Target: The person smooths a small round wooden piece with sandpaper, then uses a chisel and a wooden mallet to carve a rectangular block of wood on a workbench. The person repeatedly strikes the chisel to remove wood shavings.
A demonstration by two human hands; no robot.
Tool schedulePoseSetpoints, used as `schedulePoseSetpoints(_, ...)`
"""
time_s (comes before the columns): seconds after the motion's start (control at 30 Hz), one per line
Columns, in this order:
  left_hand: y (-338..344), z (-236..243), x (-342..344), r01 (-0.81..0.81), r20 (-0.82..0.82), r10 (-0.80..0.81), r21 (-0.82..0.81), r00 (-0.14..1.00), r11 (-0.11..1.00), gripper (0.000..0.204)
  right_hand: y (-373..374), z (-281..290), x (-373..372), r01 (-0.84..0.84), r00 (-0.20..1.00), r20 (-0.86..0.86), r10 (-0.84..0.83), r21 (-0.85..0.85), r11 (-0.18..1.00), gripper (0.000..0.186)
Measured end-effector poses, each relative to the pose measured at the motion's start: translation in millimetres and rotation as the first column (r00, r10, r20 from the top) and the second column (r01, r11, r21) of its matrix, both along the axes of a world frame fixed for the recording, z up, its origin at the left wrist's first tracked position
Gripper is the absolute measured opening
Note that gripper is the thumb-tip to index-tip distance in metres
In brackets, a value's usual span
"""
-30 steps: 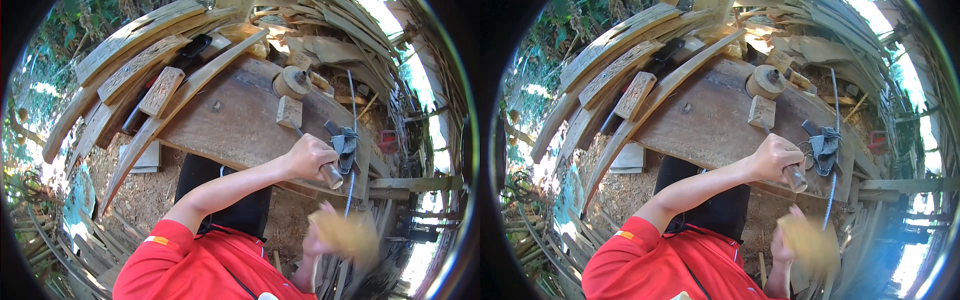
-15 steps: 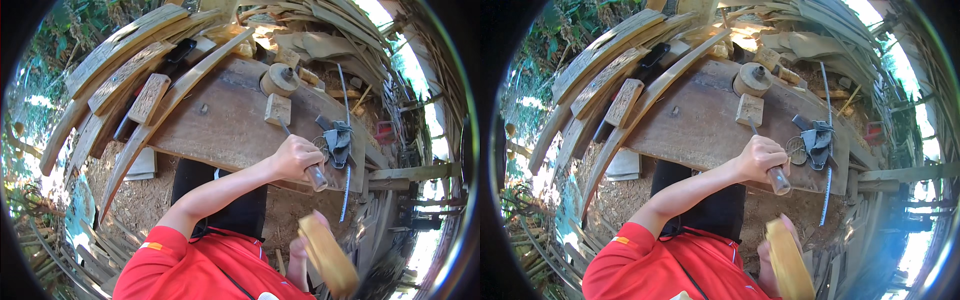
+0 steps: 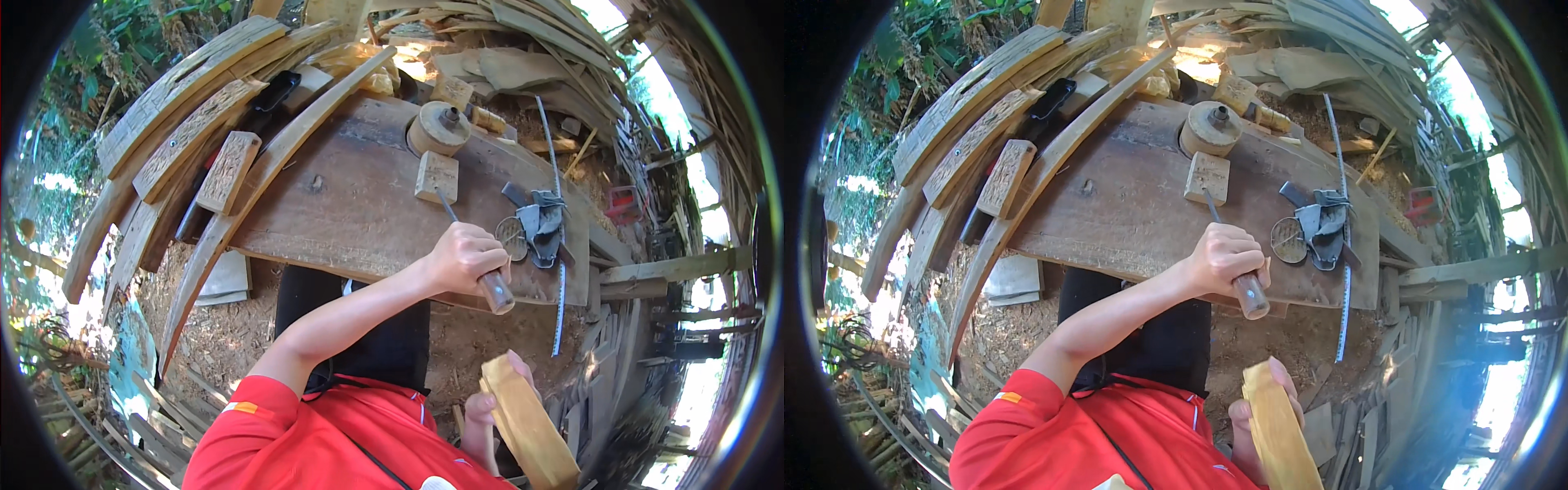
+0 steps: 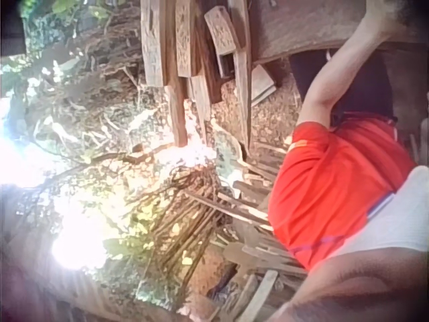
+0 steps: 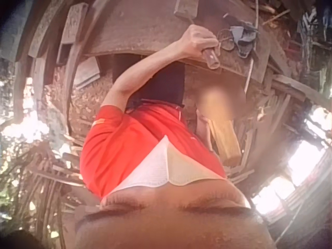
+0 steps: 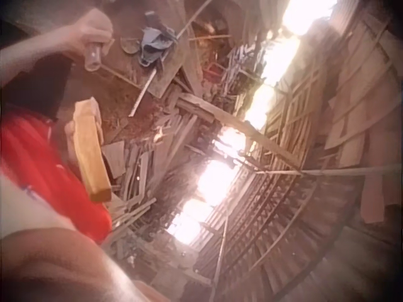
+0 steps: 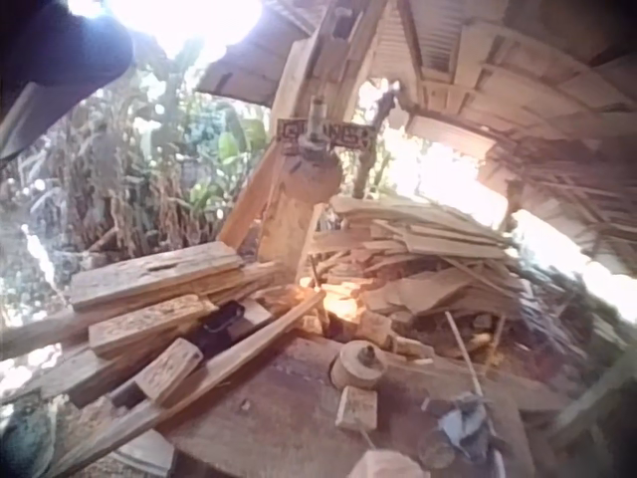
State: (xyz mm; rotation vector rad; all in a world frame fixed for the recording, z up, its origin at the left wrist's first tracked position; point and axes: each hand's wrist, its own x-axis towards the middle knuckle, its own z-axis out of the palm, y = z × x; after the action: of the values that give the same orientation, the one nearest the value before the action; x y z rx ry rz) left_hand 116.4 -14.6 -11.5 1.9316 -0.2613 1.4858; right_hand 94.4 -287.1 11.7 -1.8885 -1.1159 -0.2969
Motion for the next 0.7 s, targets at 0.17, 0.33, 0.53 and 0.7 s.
schedulePoseSetpoints(0.17, 1.8, 0.1, 3.9, -0.035, 0.019, 0.034, 0.037, 0.999, 0.999, 0.021, 11.8, -22.2, 13.2, -0.033, 0.999, 0.0, 0.033, 0.089, 0.996, 0.05)
schedulePoseSetpoints(0.33, 0.7, -0.3, 5.5, -0.012, 0.051, 0.009, 0.065, 0.999, 0.998, 0.02, 3.3, -26.3, 5.7, 0.102, 0.995, 0.002, -0.102, -0.085, 0.991, 0.054)
schedulePoseSetpoints(0.53, 23.7, -14.8, 7.9, -0.09, 0.031, 0.087, 0.095, 0.996, 0.991, 0.022, 4.2, -26.6, 5.0, -0.004, 1.0, 0.005, 0.003, 0.16, 0.987, 0.057)
schedulePoseSetpoints(0.7, 19.1, -5.9, 12.3, -0.069, 0.039, 0.066, 0.089, 0.997, 0.994, 0.022, -9.0, -68.1, 19.6, 0.105, 0.949, -0.303, -0.086, 0.048, 0.993, 0.068)
